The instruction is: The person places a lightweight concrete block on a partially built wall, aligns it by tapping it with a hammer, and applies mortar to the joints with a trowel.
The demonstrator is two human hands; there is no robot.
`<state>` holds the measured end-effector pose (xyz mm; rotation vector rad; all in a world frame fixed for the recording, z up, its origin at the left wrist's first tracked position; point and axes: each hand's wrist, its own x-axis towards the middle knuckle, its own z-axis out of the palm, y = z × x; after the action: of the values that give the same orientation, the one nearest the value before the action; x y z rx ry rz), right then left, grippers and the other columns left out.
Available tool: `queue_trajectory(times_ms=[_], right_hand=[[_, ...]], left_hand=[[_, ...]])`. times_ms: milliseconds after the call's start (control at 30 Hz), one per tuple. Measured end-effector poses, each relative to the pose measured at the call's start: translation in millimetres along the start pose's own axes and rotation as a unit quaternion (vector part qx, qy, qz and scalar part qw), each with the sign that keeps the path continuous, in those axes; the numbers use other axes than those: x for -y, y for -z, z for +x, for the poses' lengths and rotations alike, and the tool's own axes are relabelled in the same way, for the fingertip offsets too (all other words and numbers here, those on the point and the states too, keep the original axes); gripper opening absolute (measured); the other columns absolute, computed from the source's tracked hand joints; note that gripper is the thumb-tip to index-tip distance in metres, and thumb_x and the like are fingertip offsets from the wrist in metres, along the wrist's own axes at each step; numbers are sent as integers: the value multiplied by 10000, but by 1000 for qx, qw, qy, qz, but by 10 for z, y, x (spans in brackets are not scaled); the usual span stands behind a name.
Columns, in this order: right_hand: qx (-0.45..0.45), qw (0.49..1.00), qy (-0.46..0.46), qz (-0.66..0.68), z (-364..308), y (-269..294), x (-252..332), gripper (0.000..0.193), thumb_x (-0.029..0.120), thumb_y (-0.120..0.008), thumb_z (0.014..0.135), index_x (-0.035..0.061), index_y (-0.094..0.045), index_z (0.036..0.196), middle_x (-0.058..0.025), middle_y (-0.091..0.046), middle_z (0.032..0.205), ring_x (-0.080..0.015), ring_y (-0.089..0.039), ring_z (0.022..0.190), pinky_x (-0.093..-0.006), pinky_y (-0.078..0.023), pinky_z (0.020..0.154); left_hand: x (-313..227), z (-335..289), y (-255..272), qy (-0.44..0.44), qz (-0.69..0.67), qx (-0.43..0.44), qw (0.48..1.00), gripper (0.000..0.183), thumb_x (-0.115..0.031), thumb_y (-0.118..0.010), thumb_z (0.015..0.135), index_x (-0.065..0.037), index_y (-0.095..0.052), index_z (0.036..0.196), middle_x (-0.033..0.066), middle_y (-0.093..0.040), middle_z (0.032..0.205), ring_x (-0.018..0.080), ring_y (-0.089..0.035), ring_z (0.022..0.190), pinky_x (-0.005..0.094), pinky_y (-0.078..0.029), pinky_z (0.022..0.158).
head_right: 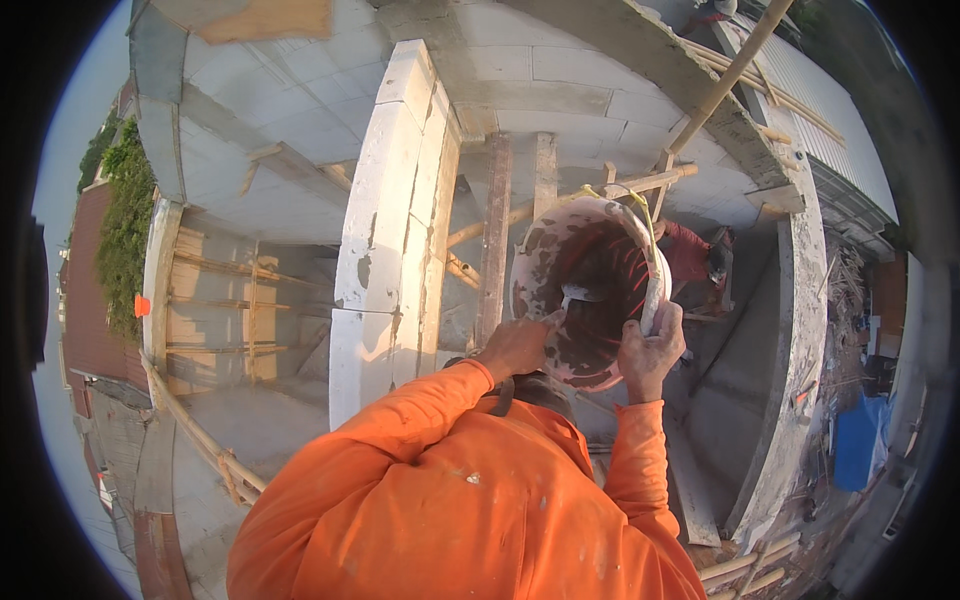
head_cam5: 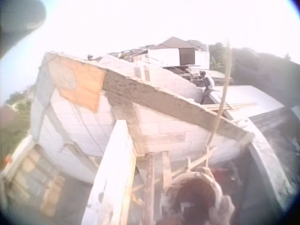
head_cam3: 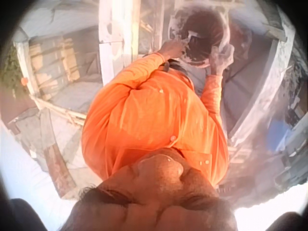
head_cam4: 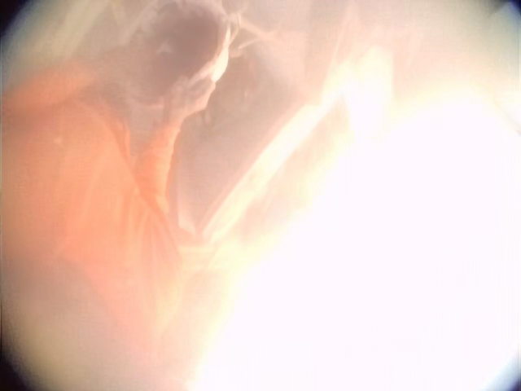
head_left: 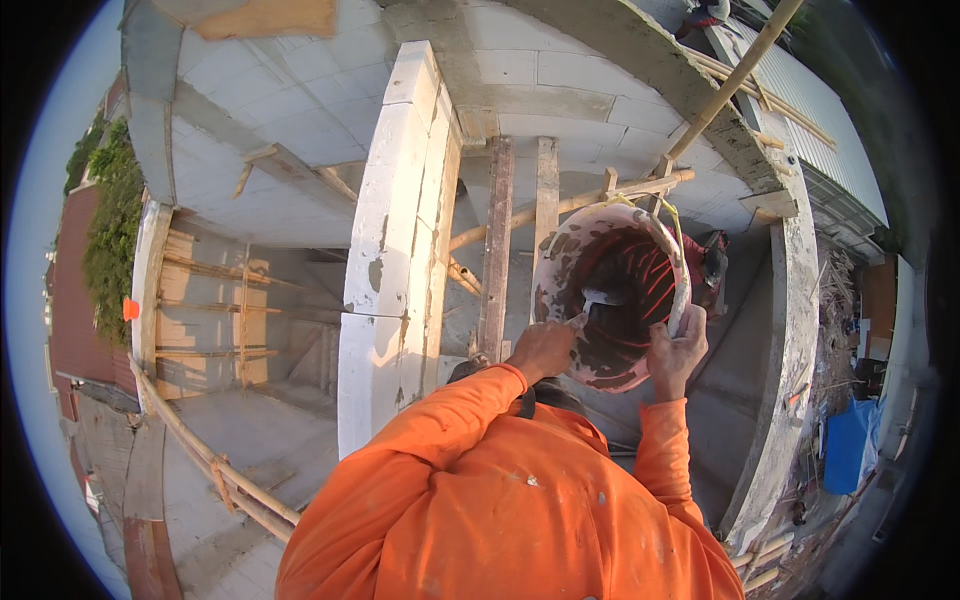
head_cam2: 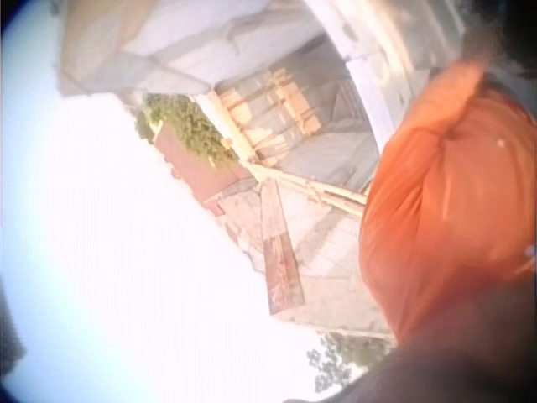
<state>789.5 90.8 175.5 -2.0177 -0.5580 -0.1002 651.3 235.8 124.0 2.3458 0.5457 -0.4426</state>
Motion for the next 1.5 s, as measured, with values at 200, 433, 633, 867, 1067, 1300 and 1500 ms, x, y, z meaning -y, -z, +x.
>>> queue_trajectory(times_ms=[200,433,633,867,1067,1300,1500], right_hand=[[3,1000,4,-6,211,-306,9,271,-54,-601,660,9,-547,917,-3,-455,706,-96,-420,619,-248,-406,590],[7,997,18,-76,555,-757,153,212,0,-610,652,28,-505,834,-3,-412,694,-122,-390,637,-270,-406,608],[44,996,40,-62,981,-1429,235,230,53,-634,646,25,-508,836,-24,-433,736,-154,-420,677,-288,-422,649],[101,988,5,-117,1522,-2164,323,299,132,-671,620,10,-489,823,-37,-418,758,-201,-424,713,-340,-424,701],[176,980,16,-96,1954,-2774,453,381,134,-679,616,-62,-552,917,-133,-584,863,-264,-539,785,-386,-461,786],[273,940,46,-199,2604,-3715,272,512,217,-729,708,-94,-591,1090,-168,-642,961,-281,-596,816,-445,-476,776],[502,861,-79,11,3168,-4494,-116,543,281,-718,876,-7,-552,1306,-100,-597,1239,-225,-574,1095,-369,-470,955]], left_hand=[[77,265,219,10,-51,-103,993,713,-47,-551,810,-140,-384,1497,281,-643,1104,425,-662,980,480,-534,854],[487,617,403,21,-103,-100,989,716,-67,-556,802,-112,-370,1492,263,-635,1028,439,-649,925,505,-513,824],[966,688,874,48,-195,-54,978,718,-75,-573,804,-129,-381,1493,268,-679,994,416,-665,970,494,-524,844],[1742,525,1169,50,-244,-69,966,705,-89,-570,783,-96,-402,1467,273,-676,972,431,-659,955,499,-518,824],[1923,616,1212,102,-322,-114,934,683,-89,-549,758,-76,-448,1433,267,-672,963,427,-660,933,505,-511,824],[2026,849,1402,159,-351,-184,904,580,-103,-583,742,-65,-560,1320,250,-677,958,408,-662,940,497,-517,818],[1915,1214,1596,256,-359,-221,870,440,-83,-579,713,-4,-636,1143,240,-687,975,401,-671,939,494,-524,823]])
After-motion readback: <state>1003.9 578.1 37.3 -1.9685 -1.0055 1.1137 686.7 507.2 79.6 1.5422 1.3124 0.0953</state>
